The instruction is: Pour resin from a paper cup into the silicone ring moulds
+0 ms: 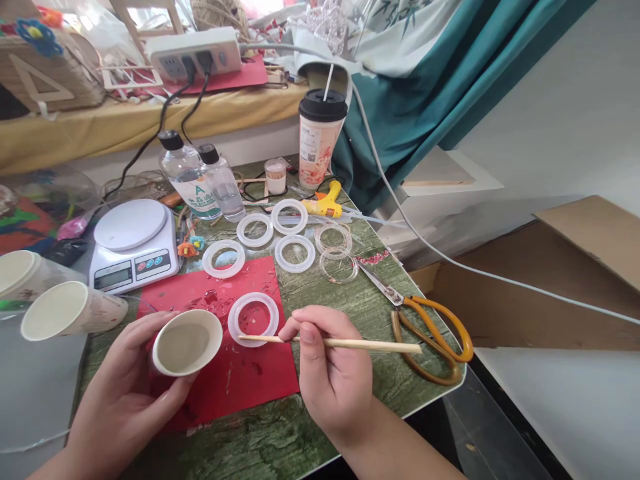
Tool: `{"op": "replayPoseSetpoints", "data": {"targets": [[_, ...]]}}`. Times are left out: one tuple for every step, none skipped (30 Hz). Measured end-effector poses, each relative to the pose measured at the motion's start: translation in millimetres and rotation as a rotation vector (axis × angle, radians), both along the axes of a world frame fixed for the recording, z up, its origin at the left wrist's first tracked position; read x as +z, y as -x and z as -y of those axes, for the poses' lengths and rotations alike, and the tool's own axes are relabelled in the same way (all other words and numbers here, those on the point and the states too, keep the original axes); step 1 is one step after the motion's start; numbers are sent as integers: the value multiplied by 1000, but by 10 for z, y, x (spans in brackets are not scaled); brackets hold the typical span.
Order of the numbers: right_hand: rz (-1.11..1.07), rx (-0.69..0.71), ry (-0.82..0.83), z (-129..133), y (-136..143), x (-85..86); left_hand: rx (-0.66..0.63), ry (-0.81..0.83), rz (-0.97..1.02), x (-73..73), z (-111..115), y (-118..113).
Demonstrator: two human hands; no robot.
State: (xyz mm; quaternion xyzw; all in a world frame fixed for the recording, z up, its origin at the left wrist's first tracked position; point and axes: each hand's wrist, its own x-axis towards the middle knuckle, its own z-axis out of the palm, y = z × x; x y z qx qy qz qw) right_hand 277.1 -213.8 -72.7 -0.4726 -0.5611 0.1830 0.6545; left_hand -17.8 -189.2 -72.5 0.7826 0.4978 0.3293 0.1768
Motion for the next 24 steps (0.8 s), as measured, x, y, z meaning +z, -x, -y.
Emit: {"op": "replayPoseSetpoints", "data": {"targets": [[-4, -3, -2, -5, 2, 1, -4, -17, -21, 7, -6, -1], [-10, -4, 0, -9, 5, 3, -6, -29, -39, 13, -10, -1], [-17, -6, 3, -14, 8, 4, -7, -35, -52, 16, -13, 0], [-23, -8, 7, -18, 10, 5, -7, -34, -61, 17, -13, 0], [-27, -9, 10, -21, 12, 6, -8, -30, -64, 16, -11, 0], [-29, -7, 13, -24, 13, 7, -8, -27, -62, 13, -7, 0], [-30, -5, 12, -26, 13, 7, -7, -26, -58, 9, -2, -2], [-29, -4, 12, -26, 12, 5, -5, -26, -54, 5, 4, -3], [-27, -4, 8, -26, 11, 2, -3, -26, -51, 1, 9, -5], [-25, -3, 7, -25, 10, -2, -1, -25, -51, -2, 13, -6], [-25, -3, 7, -23, 8, -8, -2, -24, -53, -3, 15, -7], [-26, -4, 8, -21, 7, -14, -5, -22, -59, -3, 16, -7], [-27, -4, 10, -18, 6, -20, -9, -20, -65, -2, 15, -6], [-29, -4, 15, -16, 5, -24, -14, -20, -67, 1, 13, -5], [-30, -5, 18, -14, 4, -28, -17, -21, -68, 4, 12, -4], [-29, -7, 21, -12, 4, -29, -18, -21, -68, 7, 10, -2], [-26, -12, 24, -12, 4, -28, -17, -22, -69, 9, 9, 0], [-22, -17, 25, -14, 5, -24, -14, -21, -71, 11, 9, 3], [-19, -22, 23, -16, 7, -20, -12, -21, -73, 14, 8, 5], [-21, -26, 22, -20, 10, -14, -13, -20, -77, 16, 7, 7], [-27, -25, 21, -24, 13, -8, -16, -18, -84, 19, 6, 8], [-39, -20, 21, -29, 16, -2, -20, -19, -88, 22, 4, 9], [-55, -11, 21, -34, 20, 3, -25, -18, -91, 24, 2, 9], [-72, -1, 22, -38, 24, 7, -30, -13, -90, 27, 1, 8]]}}
